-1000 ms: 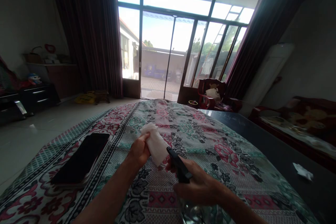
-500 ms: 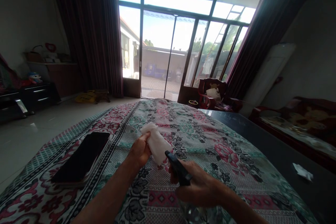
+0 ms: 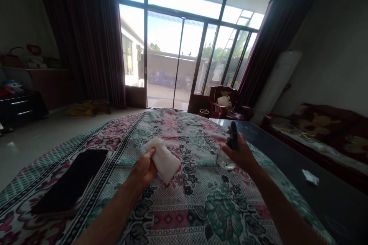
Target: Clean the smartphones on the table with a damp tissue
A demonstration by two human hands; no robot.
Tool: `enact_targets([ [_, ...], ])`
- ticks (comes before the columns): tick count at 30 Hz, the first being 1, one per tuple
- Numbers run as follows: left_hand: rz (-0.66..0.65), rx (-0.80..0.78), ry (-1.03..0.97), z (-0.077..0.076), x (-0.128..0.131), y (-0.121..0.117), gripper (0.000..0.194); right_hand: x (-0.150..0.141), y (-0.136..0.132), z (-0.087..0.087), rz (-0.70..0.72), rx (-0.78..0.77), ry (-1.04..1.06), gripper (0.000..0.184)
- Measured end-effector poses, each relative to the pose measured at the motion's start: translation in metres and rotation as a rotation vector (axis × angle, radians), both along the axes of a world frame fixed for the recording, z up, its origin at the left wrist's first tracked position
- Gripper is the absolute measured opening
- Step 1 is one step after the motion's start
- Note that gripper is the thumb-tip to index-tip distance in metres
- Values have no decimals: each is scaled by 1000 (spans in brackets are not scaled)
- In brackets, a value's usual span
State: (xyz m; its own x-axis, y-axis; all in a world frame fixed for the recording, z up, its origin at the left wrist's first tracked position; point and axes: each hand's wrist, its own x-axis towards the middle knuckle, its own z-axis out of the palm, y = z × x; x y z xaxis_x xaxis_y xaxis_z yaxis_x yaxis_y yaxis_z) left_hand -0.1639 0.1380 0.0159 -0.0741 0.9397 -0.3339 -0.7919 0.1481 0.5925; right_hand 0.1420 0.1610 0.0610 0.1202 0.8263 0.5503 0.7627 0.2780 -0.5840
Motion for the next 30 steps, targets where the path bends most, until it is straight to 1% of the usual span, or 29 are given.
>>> enact_targets([
  [1, -1, 2, 5, -1, 1, 0, 18, 13, 9, -4, -49, 79, -9, 62],
  [3, 1, 0, 16, -2, 3, 0, 19, 36, 22, -15, -107, 167, -10, 64],
  [6, 8, -14, 29, -5, 6, 0, 19, 60, 34, -32, -187, 160, 70, 62],
  [9, 9, -26, 34, -7, 7, 0, 19, 72, 40, -47, -227, 93, 167, 60],
  [12, 8, -33, 31, -8, 7, 0, 19, 78, 43, -57, -282, 37, 214, 60],
  [13, 9, -38, 30, -9, 7, 0, 20, 80, 44, -59, -272, 14, 226, 61],
  [14, 10, -43, 28, -9, 7, 0, 21, 80, 46, -62, -237, -12, 235, 63],
  [17, 8, -60, 24, -11, 7, 0, 23, 81, 48, -69, -69, -53, 227, 70],
  [18, 5, -64, 21, -12, 6, 0, 24, 81, 49, -71, -45, -57, 209, 69],
  [19, 2, -66, 19, -12, 6, 0, 24, 81, 49, -73, -54, -61, 186, 67],
  [22, -5, -66, 8, -13, 5, 0, 24, 82, 50, -78, -143, -79, 146, 59],
  [23, -9, -65, 5, -13, 5, 0, 24, 83, 51, -80, -162, -66, 149, 60],
  [27, -33, -51, -3, -12, 3, -2, 28, 87, 57, -88, -180, 51, 156, 79],
  [30, -46, -45, -2, -12, 3, -3, 34, 90, 61, -94, -161, 70, 166, 77],
])
